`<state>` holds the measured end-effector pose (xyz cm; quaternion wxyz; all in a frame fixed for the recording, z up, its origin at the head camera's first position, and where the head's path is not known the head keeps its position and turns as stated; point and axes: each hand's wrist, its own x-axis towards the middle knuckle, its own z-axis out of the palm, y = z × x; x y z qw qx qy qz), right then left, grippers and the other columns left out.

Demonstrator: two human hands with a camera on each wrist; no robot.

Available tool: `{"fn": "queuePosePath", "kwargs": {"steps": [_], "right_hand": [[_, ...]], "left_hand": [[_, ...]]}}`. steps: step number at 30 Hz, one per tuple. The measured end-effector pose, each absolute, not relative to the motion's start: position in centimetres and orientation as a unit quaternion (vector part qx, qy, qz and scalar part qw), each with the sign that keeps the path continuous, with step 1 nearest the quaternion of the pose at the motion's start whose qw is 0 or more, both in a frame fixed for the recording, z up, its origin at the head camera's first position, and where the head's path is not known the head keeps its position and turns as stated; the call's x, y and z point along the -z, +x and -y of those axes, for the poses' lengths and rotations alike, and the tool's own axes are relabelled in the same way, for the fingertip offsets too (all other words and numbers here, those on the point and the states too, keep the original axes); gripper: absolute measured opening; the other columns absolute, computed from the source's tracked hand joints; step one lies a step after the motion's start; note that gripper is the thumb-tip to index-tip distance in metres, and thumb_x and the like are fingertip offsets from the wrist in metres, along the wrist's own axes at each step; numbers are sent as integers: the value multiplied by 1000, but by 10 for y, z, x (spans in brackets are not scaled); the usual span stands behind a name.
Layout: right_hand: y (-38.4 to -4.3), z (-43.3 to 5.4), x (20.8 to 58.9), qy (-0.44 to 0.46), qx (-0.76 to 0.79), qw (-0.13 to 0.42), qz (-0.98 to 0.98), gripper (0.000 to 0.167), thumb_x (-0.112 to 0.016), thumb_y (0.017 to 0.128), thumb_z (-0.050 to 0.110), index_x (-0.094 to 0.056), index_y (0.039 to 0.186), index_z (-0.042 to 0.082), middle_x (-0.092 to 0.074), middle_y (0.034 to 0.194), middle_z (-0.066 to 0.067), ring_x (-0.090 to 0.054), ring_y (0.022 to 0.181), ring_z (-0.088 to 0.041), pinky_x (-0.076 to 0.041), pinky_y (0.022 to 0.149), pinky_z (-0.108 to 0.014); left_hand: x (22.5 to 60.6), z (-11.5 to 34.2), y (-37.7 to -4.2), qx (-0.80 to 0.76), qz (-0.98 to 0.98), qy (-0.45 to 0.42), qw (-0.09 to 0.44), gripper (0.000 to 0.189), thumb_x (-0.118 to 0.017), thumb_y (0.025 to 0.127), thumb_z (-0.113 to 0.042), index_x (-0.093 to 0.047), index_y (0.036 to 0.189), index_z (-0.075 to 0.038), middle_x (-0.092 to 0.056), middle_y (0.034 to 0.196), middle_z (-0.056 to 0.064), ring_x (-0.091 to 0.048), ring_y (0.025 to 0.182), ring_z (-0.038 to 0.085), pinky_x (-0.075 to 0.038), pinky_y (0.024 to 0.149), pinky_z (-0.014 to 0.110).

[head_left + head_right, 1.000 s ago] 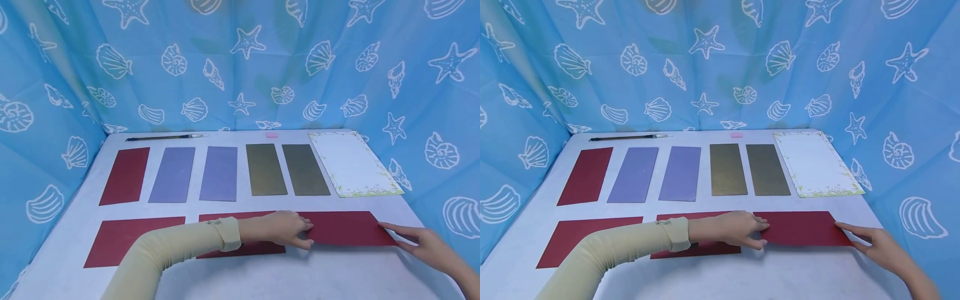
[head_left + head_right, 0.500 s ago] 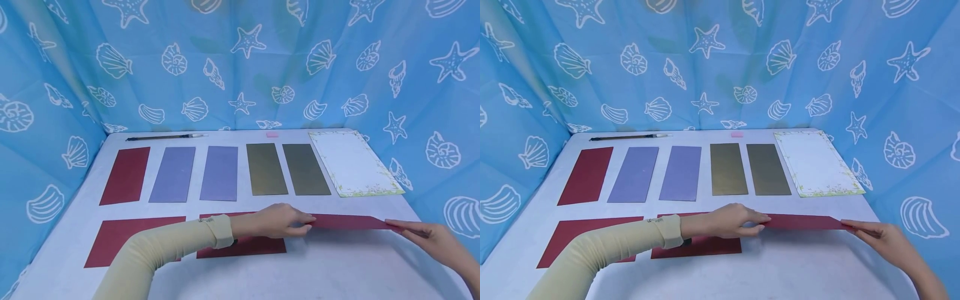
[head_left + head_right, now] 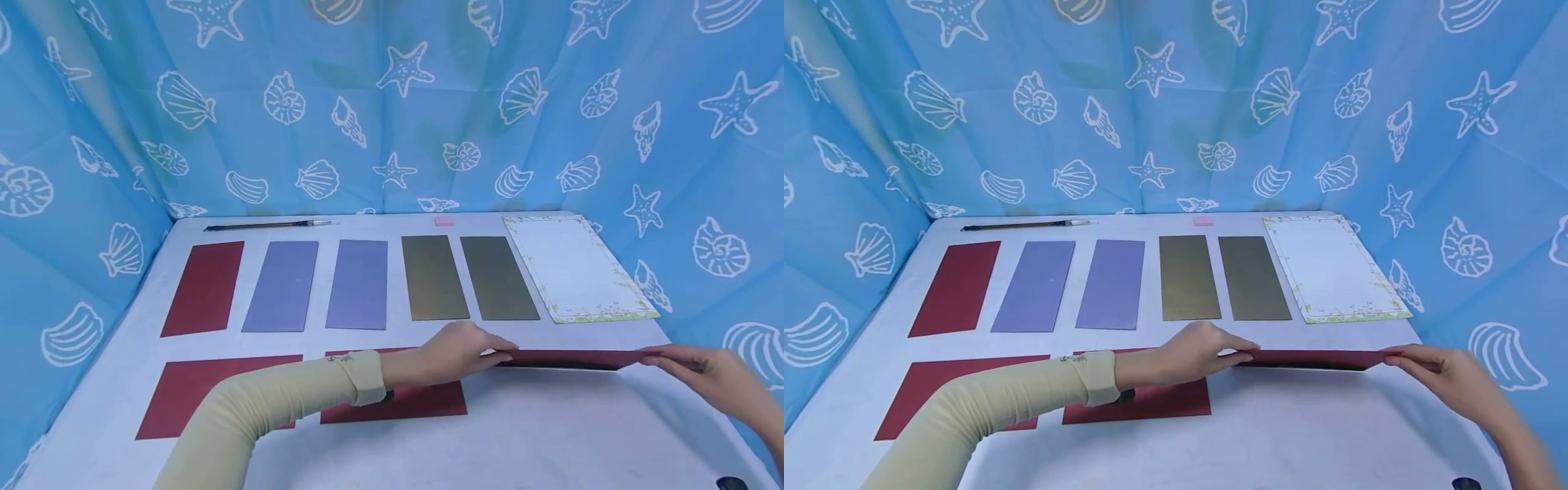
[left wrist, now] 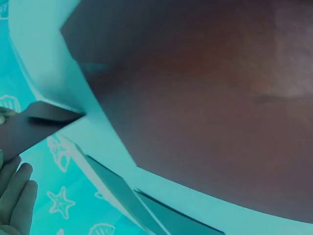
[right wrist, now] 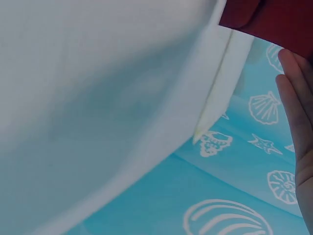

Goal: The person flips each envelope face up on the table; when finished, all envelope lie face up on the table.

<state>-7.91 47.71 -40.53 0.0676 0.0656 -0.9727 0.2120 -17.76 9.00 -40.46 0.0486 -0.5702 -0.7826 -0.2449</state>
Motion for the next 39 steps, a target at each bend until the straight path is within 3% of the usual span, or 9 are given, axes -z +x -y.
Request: {"fn": "queuePosePath", "kwargs": {"steps": [8, 11, 14, 17, 21, 24, 27, 34, 39], "right_hand": [[-86, -476, 394, 56, -202, 1, 978, 26, -65, 93, 18, -70, 103, -6, -72, 83, -8, -64, 68, -2, -52, 56, -21], [-90, -474, 395, 64, -210, -3, 976, 24, -66, 93, 18, -70, 102, -3, -72, 81, -4, -64, 69, -3, -52, 56, -22], [-94, -472, 398, 61, -219, -2, 974, 28, -67, 92, 19, -69, 105, -5, -72, 85, -8, -66, 71, -6, -53, 57, -22], [-98, -467, 402, 56, -207, 25, 976, 37, -72, 88, 21, -66, 111, -8, -71, 93, -19, -70, 79, -25, -53, 57, -23], [-102, -456, 407, 65, -169, 131, 975, 52, -82, 77, 20, -64, 121, -2, -65, 105, -31, -65, 77, -44, -47, 45, -24], [-105, -448, 411, 91, -141, 192, 967, 58, -85, 70, 16, -65, 124, 6, -66, 104, -30, -52, 50, -22, -33, 38, -22], [-109, -444, 415, 125, -127, 208, 962, 56, -86, 67, 9, -68, 120, 8, -69, 100, -23, -26, 45, -4, -26, 38, -20], [-118, -445, 423, 154, -135, 187, 961, 49, -87, 64, 3, -71, 110, 5, -71, 95, -16, -62, 70, -23, -43, 47, -19], [-124, -445, 429, 162, -148, 161, 962, 50, -88, 62, 3, -72, 110, 5, -69, 101, -13, -60, 89, -29, -54, 55, -27]], "left_hand": [[402, -91, -173, 313, 798, -515, -29, 31, -68, 92, -23, -69, 121, -14, -71, 106, -7, -58, 81, -13, -40, 63, 4], [402, -92, -173, 310, 808, -500, -35, 38, -70, 90, -23, -65, 127, -16, -72, 81, -7, -48, 58, -9, -36, 53, 7], [403, -93, -175, 294, 817, -495, -25, 44, -72, 88, -22, -63, 131, -17, -54, 53, -9, -30, 43, 2, -30, 46, 11], [404, -95, -178, 284, 827, -485, -17, 45, -74, 87, -20, -63, 130, -17, -44, 48, -12, -26, 41, 5, -29, 45, 12], [407, -97, -182, 277, 839, -468, -13, 46, -76, 85, -21, -64, 129, -17, -54, 55, -11, -31, 43, 2, -32, 46, 11], [408, -99, -187, 275, 842, -464, -12, 46, -77, 84, -21, -65, 128, -16, -64, 65, -8, -32, 44, 2, -32, 46, 11], [409, -101, -190, 271, 844, -462, -11, 45, -79, 82, -21, -66, 126, -14, -72, 87, -6, -42, 50, 0, -33, 48, 10], [412, -105, -198, 245, 862, -444, -32, 44, -81, 79, -22, -69, 121, -13, -71, 109, -5, -61, 77, -3, -38, 58, 8], [416, -108, -203, 221, 870, -438, -47, 42, -83, 77, -25, -72, 116, -13, -72, 104, -6, -60, 78, -2, -41, 65, 10]]}}
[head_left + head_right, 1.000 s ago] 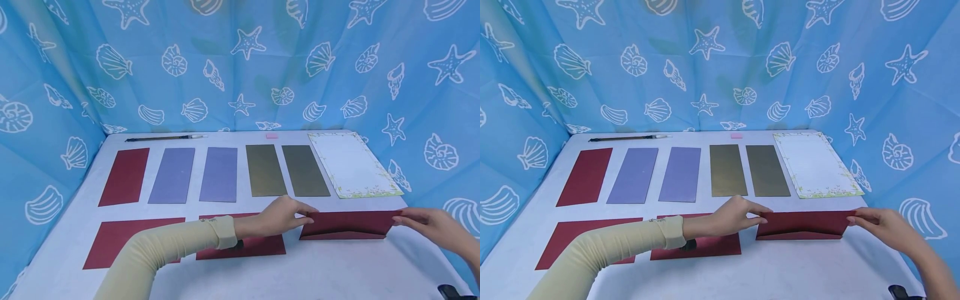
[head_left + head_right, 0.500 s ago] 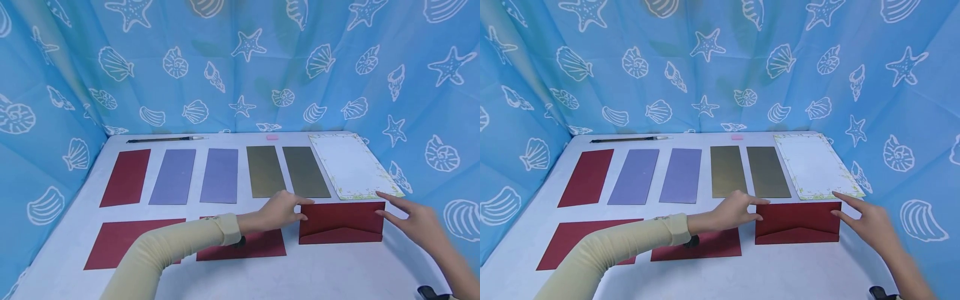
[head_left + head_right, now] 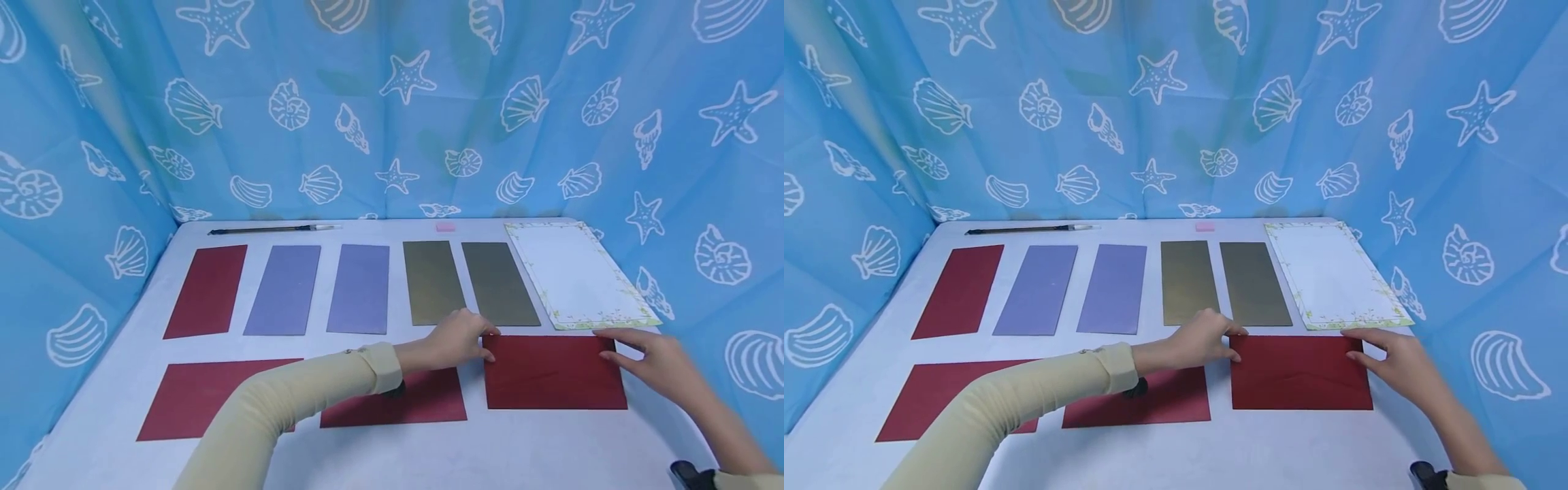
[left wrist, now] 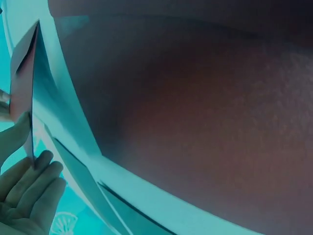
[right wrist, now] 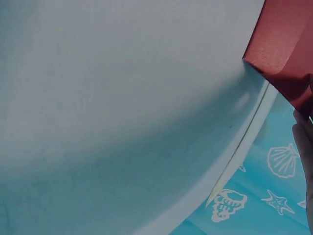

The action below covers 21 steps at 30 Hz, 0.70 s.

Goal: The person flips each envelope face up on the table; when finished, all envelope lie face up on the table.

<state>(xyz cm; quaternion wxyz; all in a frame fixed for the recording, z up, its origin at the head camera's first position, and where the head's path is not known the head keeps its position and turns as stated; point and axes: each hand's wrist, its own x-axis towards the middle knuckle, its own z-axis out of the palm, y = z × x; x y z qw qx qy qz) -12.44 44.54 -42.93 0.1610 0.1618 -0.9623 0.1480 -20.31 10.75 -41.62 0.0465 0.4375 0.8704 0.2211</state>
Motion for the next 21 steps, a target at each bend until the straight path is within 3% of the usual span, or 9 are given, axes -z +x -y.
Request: {"fn": "queuePosePath", "kwargs": {"steps": [5, 13, 21], "right_hand": [[-131, -448, 439, 187, -190, 127, 956, 50, -87, 62, -2, -72, 110, 2, -64, 108, -15, -58, 96, -29, -57, 63, -38], [-135, -450, 446, 179, -215, 68, 958, 42, -84, 67, 0, -73, 107, 3, -67, 105, -11, -65, 93, -29, -57, 69, -35], [-131, -450, 440, 206, -196, 81, 955, 47, -84, 67, -1, -71, 111, 2, -64, 112, -14, -64, 94, -32, -57, 68, -34]], "left_hand": [[426, -110, -205, -202, -876, 433, 63, 39, -83, 77, -27, -74, 112, -14, -72, 100, -8, -63, 89, -1, -45, 73, 11], [434, -112, -206, -202, -870, 445, 68, 36, -83, 77, -26, -75, 109, -12, -72, 97, -6, -61, 82, 1, -45, 71, 11], [434, -108, -209, -194, -865, 456, 84, 39, -79, 82, -27, -72, 117, -12, -71, 107, -5, -64, 95, 2, -46, 77, 11]]}}
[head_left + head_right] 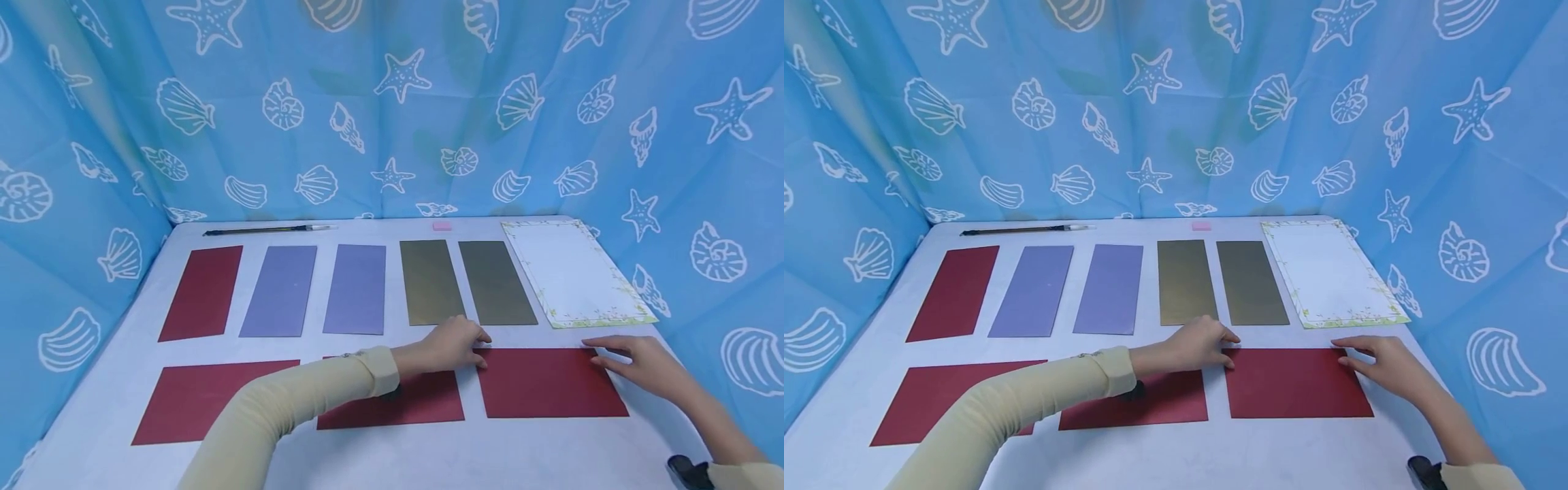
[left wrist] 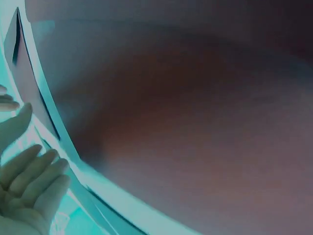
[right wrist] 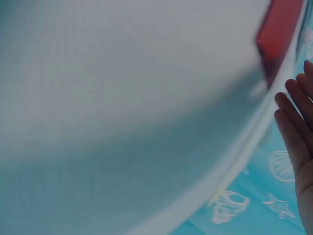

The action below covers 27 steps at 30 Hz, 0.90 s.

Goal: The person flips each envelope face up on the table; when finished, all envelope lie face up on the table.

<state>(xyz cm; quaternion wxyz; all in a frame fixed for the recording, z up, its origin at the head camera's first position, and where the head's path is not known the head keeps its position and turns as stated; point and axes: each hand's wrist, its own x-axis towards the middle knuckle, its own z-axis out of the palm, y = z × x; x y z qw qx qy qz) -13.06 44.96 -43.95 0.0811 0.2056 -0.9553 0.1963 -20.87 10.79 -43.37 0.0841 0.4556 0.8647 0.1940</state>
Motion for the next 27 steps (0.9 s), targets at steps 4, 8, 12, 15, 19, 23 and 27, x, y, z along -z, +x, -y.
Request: {"fn": "queuePosePath", "kwargs": {"steps": [4, 8, 12, 15, 19, 23, 27], "right_hand": [[-121, -443, 427, 200, -199, 51, 958, 47, -83, 72, 4, -68, 116, 1, -63, 116, -15, -65, 95, -30, -57, 69, -36], [-110, -434, 418, 164, -204, -28, 965, 43, -79, 80, 15, -67, 120, 3, -67, 113, -14, -63, 100, -35, -57, 71, -37], [-105, -425, 418, 151, -199, -82, 965, 44, -76, 82, 21, -66, 122, 3, -68, 112, -16, -63, 101, -38, -57, 71, -33], [-105, -421, 421, 151, -195, -96, 964, 45, -76, 82, 22, -66, 122, 2, -68, 110, -17, -63, 97, -36, -56, 69, -28], [-105, -420, 423, 145, -185, -102, 967, 46, -76, 82, 23, -66, 122, 2, -68, 109, -16, -63, 95, -32, -54, 67, -24], [-104, -420, 424, 142, -185, -106, 967, 47, -77, 82, 23, -65, 123, 2, -67, 111, -18, -63, 96, -33, -54, 68, -26], [-103, -419, 425, 141, -192, -103, 966, 48, -77, 81, 21, -65, 123, 1, -66, 112, -19, -63, 97, -34, -55, 68, -27]], "left_hand": [[430, -97, -207, -168, -842, 504, 97, 41, -74, 86, -29, -67, 124, -13, -69, 113, -5, -63, 99, 3, -44, 80, 10], [428, -88, -200, -142, -815, 551, 115, 45, -69, 90, -33, -62, 131, -14, -66, 121, -6, -59, 108, 0, -41, 88, 10], [429, -85, -189, -123, -801, 573, 121, 46, -66, 92, -32, -59, 134, -12, -62, 128, -4, -55, 117, 1, -39, 94, 11], [431, -84, -184, -110, -800, 579, 114, 46, -66, 93, -30, -59, 134, -12, -62, 128, -3, -54, 118, 1, -39, 95, 12], [434, -84, -182, -107, -800, 580, 108, 45, -66, 93, -30, -59, 133, -12, -63, 127, -4, -55, 117, 1, -39, 95, 12], [436, -83, -182, -103, -799, 583, 105, 44, -65, 94, -30, -60, 133, -12, -62, 128, -3, -54, 118, 2, -39, 96, 13], [436, -83, -183, -100, -796, 587, 104, 43, -64, 94, -30, -59, 133, -12, -62, 129, -3, -53, 120, 2, -38, 97, 13]]}}
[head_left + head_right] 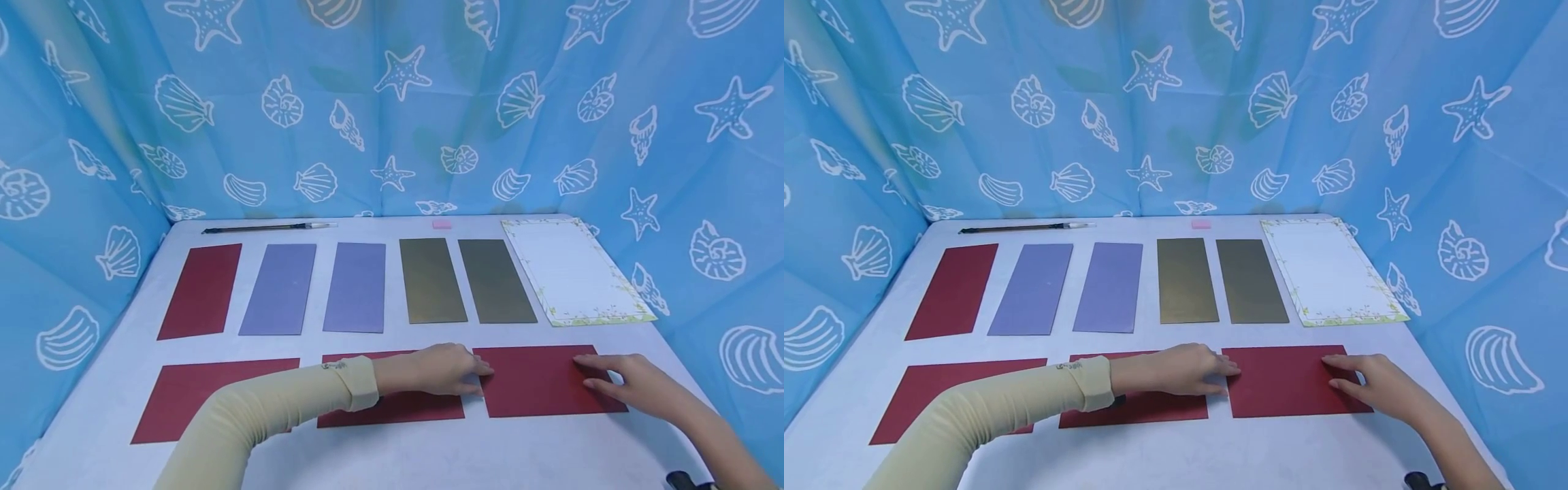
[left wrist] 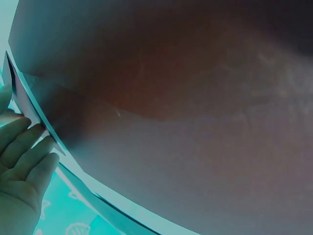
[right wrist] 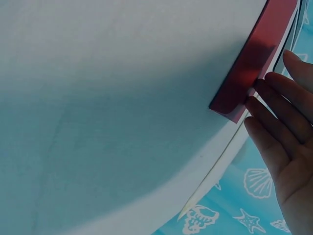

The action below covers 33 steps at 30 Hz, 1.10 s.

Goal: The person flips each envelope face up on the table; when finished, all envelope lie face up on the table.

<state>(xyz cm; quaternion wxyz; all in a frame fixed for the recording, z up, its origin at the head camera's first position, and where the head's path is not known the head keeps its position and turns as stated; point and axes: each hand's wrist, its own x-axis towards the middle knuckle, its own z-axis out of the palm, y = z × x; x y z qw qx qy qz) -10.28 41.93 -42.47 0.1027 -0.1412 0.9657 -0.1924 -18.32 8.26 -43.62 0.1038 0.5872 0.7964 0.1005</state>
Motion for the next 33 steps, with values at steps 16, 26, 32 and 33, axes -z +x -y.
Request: {"fn": "queuePosePath", "kwargs": {"steps": [16, 26, 32, 33], "right_hand": [[-138, -431, 409, -253, 224, -47, -940, 55, -82, 73, 2, -63, 124, 4, -58, 122, -17, -65, 97, -18, -57, 66, -30], [-190, -414, 392, -185, 186, 17, -965, 36, -68, 90, 11, -64, 124, -2, -70, 92, -16, -62, 78, -26, -49, 59, -29], [-234, -399, 393, -185, 179, 18, -966, 33, -63, 93, 10, -64, 123, -2, -69, 102, -21, -64, 99, -40, -50, 85, -54], [-241, -397, 393, -183, 178, 18, -967, 32, -63, 94, 12, -64, 123, -2, -67, 110, -23, -61, 106, -42, -48, 88, -56]], "left_hand": [[430, -81, -204, -113, -799, 587, 70, 43, -64, 94, -29, -60, 132, -10, -62, 129, -1, -54, 121, 5, -39, 97, 15], [436, -103, -235, -155, -822, 547, 23, 42, -66, 93, -27, -62, 129, -5, -63, 126, 6, -57, 119, 11, -43, 93, 16], [434, -113, -246, -150, -843, 515, 24, 41, -69, 91, -28, -64, 128, -9, -64, 125, 4, -59, 115, 11, -45, 92, 17], [433, -115, -247, -145, -847, 510, 25, 41, -69, 91, -28, -64, 128, -9, -64, 125, 4, -60, 114, 11, -45, 92, 17]]}}
